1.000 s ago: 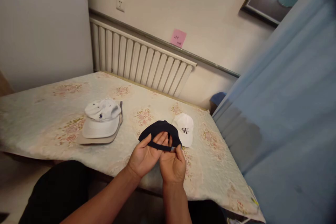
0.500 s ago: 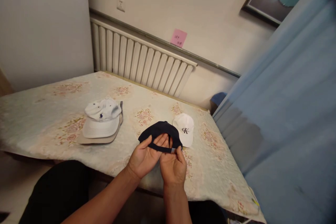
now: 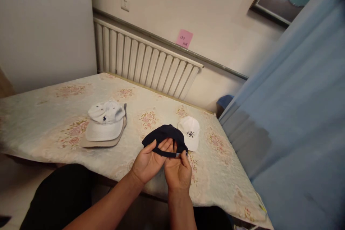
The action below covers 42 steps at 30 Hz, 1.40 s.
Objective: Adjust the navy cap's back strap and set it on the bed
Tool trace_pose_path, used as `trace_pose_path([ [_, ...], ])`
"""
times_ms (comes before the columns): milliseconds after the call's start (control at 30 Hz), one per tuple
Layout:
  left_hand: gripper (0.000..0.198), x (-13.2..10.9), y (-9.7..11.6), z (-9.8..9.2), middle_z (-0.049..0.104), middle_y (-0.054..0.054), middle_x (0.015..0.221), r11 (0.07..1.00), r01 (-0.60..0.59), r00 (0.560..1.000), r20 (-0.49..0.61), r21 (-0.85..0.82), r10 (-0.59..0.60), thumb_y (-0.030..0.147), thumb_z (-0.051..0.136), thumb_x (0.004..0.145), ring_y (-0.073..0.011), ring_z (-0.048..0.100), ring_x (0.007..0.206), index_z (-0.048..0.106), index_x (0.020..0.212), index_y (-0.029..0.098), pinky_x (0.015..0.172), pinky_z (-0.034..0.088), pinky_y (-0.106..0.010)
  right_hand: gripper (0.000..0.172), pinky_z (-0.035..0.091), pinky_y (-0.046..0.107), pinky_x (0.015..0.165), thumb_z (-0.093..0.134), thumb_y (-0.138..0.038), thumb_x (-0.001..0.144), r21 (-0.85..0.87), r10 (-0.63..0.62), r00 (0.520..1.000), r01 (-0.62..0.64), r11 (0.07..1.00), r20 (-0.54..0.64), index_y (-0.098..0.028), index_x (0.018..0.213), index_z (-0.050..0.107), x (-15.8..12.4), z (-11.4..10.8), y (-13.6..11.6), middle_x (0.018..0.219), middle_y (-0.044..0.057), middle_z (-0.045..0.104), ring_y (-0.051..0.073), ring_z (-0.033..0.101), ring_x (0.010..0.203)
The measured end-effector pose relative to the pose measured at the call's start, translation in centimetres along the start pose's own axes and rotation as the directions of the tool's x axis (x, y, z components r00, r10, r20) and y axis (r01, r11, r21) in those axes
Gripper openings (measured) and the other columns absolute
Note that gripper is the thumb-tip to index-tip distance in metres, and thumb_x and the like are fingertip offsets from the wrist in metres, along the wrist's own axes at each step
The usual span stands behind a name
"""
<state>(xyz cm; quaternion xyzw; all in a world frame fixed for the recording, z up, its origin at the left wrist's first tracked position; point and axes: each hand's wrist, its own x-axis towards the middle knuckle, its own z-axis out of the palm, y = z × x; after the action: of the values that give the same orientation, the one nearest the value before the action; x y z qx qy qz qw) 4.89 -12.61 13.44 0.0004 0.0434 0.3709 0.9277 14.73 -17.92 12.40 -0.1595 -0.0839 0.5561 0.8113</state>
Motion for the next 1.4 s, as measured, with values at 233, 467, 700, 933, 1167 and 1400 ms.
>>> trace_pose_path([
  [233,0.056,0.07,0.02,-0.33,0.062,-0.022,0.119,1.000,0.008,1.000,0.004,0.007,-0.008,0.020,0.039,0.094,-0.0267,0.055,0.118,0.021,0.144,0.003,0.104,0.042,-0.040,0.023,0.035,0.035,0.109,0.052,-0.025,0.086,-0.001,0.007,1.000,-0.007,1.000,-0.005,-0.020,0.099,0.070,-0.02,-0.09,0.13,0.107,0.002,0.072,0.014,0.061,0.111],
  [467,0.054,0.04,0.07,-0.44,0.064,-0.021,0.116,1.000,0.019,1.000,-0.005,0.010,-0.019,0.021,0.039,0.094,-0.0266,0.057,0.116,0.024,0.142,0.002,0.105,0.041,-0.041,0.022,0.035,0.031,0.109,0.055,-0.025,0.084,0.036,0.032,0.999,-0.032,0.999,0.008,-0.019,0.100,0.070,0.05,-0.25,0.15,0.107,0.003,0.072,0.013,0.061,0.110],
  [700,0.052,0.14,0.01,-0.71,0.064,-0.021,0.116,1.000,0.024,1.000,-0.006,0.003,-0.024,0.021,0.040,0.093,-0.0267,0.057,0.116,0.027,0.141,0.004,0.105,0.041,-0.041,0.021,0.037,0.034,0.108,0.057,-0.024,0.083,0.001,0.013,1.000,-0.013,1.000,-0.019,-0.019,0.100,0.069,-0.08,-0.11,0.15,0.107,0.004,0.072,0.013,0.061,0.110],
  [933,0.052,-0.11,-0.24,-0.53,0.062,-0.020,0.119,0.999,0.036,0.999,0.003,0.001,-0.036,0.021,0.039,0.093,-0.0262,0.058,0.115,0.028,0.142,0.006,0.103,0.044,-0.041,0.020,0.043,0.034,0.103,0.053,-0.020,0.085,0.000,-0.005,0.997,0.005,1.000,-0.076,-0.017,0.095,0.070,-0.22,0.17,0.13,0.101,0.005,0.074,0.014,0.064,0.103],
  [1167,0.055,-0.35,-0.37,-0.35,0.062,-0.020,0.120,0.999,0.037,0.999,0.007,0.019,-0.037,0.021,0.041,0.093,-0.0261,0.057,0.116,0.024,0.143,0.005,0.105,0.041,-0.040,0.020,0.041,0.030,0.104,0.054,-0.021,0.085,0.012,0.015,0.999,-0.015,1.000,-0.038,-0.018,0.098,0.069,-0.17,0.02,0.10,0.103,0.003,0.073,0.012,0.064,0.105],
  [1400,0.056,-0.37,-0.37,-0.36,0.062,-0.020,0.120,0.999,0.040,0.999,0.010,0.033,-0.040,0.020,0.042,0.093,-0.0253,0.058,0.115,0.023,0.144,0.005,0.106,0.040,-0.039,0.020,0.040,0.032,0.105,0.053,-0.021,0.085,-0.004,0.012,0.997,-0.013,1.000,-0.071,-0.017,0.096,0.069,-0.10,-0.11,0.17,0.100,0.004,0.074,0.013,0.064,0.103],
])
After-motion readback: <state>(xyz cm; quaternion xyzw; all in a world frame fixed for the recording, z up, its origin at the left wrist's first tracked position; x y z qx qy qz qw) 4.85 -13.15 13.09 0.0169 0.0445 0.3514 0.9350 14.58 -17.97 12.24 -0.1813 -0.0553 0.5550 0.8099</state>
